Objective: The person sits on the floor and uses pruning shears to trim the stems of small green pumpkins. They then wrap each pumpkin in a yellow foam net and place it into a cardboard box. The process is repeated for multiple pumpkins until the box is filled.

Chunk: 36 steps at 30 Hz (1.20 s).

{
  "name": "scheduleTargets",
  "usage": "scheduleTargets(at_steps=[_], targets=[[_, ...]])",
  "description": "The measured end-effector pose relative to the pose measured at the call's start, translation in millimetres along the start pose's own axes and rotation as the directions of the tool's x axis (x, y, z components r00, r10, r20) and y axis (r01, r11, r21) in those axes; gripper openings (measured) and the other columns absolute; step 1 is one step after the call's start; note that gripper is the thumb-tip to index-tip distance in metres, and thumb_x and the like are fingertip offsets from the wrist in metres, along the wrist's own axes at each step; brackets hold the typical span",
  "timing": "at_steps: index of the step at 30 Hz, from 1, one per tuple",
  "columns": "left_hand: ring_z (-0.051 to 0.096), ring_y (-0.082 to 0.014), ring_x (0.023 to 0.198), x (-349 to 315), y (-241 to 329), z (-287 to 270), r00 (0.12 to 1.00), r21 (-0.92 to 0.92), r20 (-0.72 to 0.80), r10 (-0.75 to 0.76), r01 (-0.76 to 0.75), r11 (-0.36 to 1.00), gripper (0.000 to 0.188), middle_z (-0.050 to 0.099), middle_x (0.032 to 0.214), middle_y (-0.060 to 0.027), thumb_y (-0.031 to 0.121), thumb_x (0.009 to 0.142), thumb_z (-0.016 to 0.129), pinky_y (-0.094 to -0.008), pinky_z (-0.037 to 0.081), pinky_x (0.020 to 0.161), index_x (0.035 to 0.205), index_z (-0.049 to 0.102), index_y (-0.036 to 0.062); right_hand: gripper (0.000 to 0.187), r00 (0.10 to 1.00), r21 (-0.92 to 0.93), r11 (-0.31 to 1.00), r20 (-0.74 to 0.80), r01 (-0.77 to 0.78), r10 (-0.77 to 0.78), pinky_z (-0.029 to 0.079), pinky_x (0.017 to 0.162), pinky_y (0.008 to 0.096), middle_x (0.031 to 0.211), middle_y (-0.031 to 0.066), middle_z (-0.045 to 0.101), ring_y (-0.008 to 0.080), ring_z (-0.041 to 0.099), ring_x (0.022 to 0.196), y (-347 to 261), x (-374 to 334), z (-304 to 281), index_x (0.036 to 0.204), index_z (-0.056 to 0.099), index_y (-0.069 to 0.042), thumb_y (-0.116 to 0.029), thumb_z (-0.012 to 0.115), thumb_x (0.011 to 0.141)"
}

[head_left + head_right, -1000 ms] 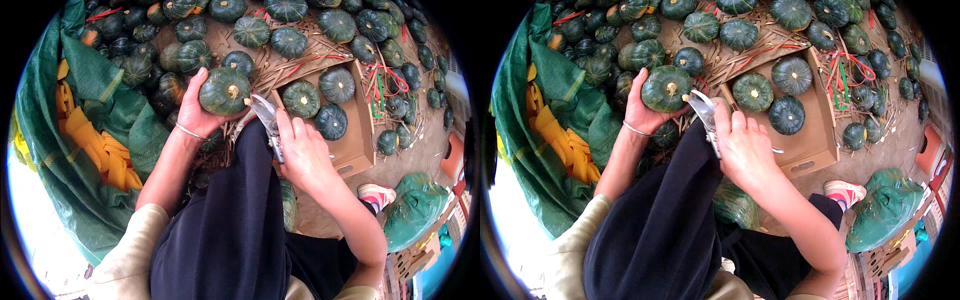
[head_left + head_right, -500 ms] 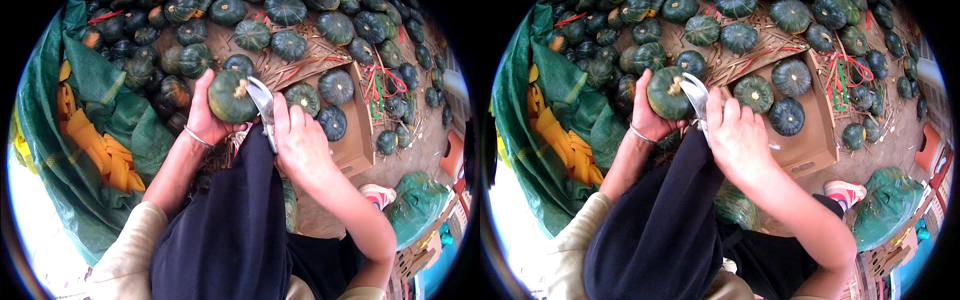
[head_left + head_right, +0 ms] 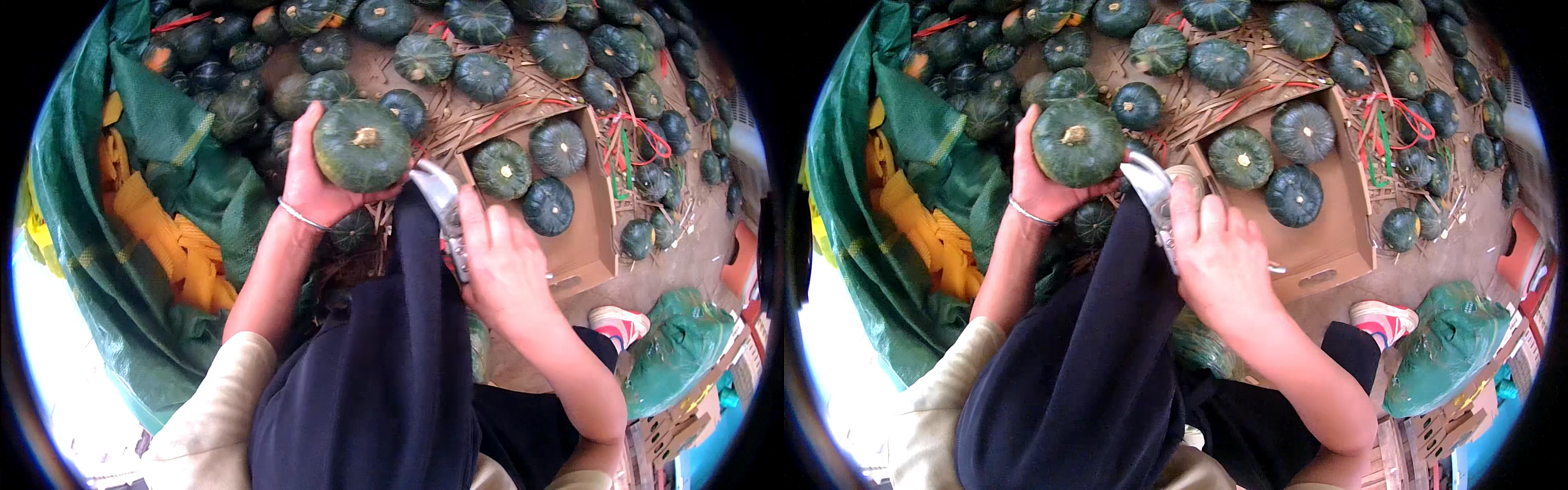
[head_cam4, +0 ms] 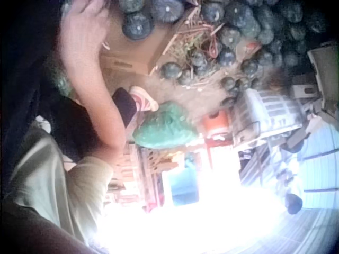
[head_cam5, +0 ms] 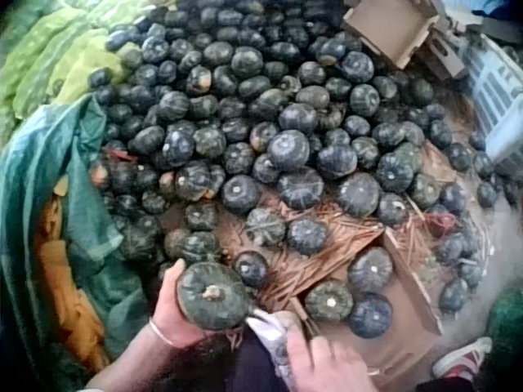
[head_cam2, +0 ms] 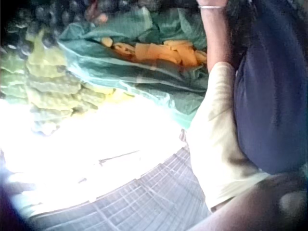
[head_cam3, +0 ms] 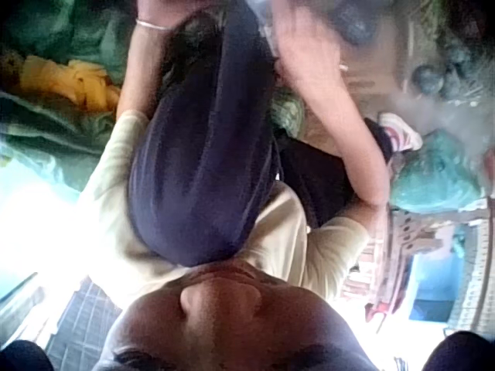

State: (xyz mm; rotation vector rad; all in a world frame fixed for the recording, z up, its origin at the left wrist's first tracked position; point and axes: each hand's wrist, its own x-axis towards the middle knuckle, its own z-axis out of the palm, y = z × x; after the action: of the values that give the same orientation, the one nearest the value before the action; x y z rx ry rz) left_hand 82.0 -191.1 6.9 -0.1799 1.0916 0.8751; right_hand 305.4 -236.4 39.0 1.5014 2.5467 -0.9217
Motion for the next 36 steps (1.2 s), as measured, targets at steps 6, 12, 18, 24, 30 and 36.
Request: scheduleTargets(at_steps=[6, 12, 18, 24, 30, 36], targets=[[0.065, -0.0278, 0.085, -1, -7, -6, 0.989, 0.077, 0.147, -0.026, 0.015, 0.997, 0.066, 0.063, 0.106, -0.0132, 0.063, 0.086, 0.035, -0.0437, 0.054, 0.053, 0.115, 0.056, 0.0079, 0.062, 0.971, -0.176, 0.967, -0.115, 0.186, -0.208, 0.046, 0.064, 0.0391, 0.088, 0.0114, 0.051, 0.0249, 0.054, 0.075, 9, 23, -14, 0.128, 0.042, 0.001, -0.005, 0.06, 0.069], [0.066, -0.0265, 0.079, -8, -9, -4, 0.999, 0.186, 0.039, 0.008, -0.015, 0.982, 0.058, 0.065, 0.1, -0.0124, 0.057, 0.088, 0.037, -0.0418, 0.055, 0.052, 0.111, 0.057, 0.0071, 0.057, 0.969, -0.103, 0.966, -0.057, 0.236, -0.242, 0.05, 0.062, 0.0376, 0.09, 0.0142, 0.054, 0.0252, 0.059, 0.07, 10, 26, 2, 0.125, 0.043, 0.002, -0.007, 0.058, 0.071], [0.062, -0.0263, 0.095, -2, -13, -26, 0.973, -0.048, 0.216, 0.08, -0.072, 0.996, 0.06, 0.063, 0.105, -0.0138, 0.053, 0.089, 0.034, -0.0394, 0.049, 0.087, 0.112, 0.056, 0.0021, 0.042, 0.974, 0.661, 0.716, 0.176, -0.225, 0.143, 0.05, 0.073, 0.0436, 0.09, 0.0227, 0.06, 0.0393, 0.062, 0.086, -16, 33, 4, 0.108, 0.045, 0.002, -0.007, 0.063, 0.071], [0.063, -0.0247, 0.091, 20, -55, -20, 0.98, 0.251, -0.009, 0.198, -0.189, 0.949, 0.053, 0.064, 0.102, -0.0129, 0.046, 0.088, 0.042, -0.0391, 0.05, 0.086, 0.11, 0.058, 0.0, 0.062, 0.92, 0.99, 0.118, 0.02, -0.072, 0.391, 0.043, 0.091, 0.0328, 0.119, 0.013, 0.052, 0.0199, 0.052, 0.108, 10, 30, 21, 0.125, 0.042, 0.002, -0.014, 0.074, 0.074], [0.041, -0.0342, 0.115, 58, -53, 41, 0.572, 0.674, 0.718, 0.397, -0.713, -0.192, 0.047, 0.046, 0.121, -0.0196, 0.027, 0.082, 0.061, -0.0412, 0.033, 0.1, 0.119, 0.051, 0.0001, 0.071, 0.524, 0.754, 0.504, -0.251, -0.422, 0.814, 0.034, 0.1, 0.0378, 0.122, 0.0158, 0.046, 0.0273, 0.046, 0.114, 65, -69, 12, 0.129, 0.037, 0.002, -0.011, 0.075, 0.07], [0.057, -0.0356, 0.096, 119, -93, 47, 0.68, 0.758, 0.645, 0.348, -0.515, -0.4, 0.032, 0.057, 0.1, -0.0193, 0.023, 0.084, 0.055, -0.0451, 0.048, 0.08, 0.109, 0.052, 0.0025, 0.078, 0.453, 0.528, 0.556, -0.324, -0.642, 0.831, 0.031, 0.103, 0.0401, 0.126, 0.024, 0.046, 0.0364, 0.043, 0.12, 151, -115, 75, 0.132, 0.035, 0.004, -0.012, 0.077, 0.068]])
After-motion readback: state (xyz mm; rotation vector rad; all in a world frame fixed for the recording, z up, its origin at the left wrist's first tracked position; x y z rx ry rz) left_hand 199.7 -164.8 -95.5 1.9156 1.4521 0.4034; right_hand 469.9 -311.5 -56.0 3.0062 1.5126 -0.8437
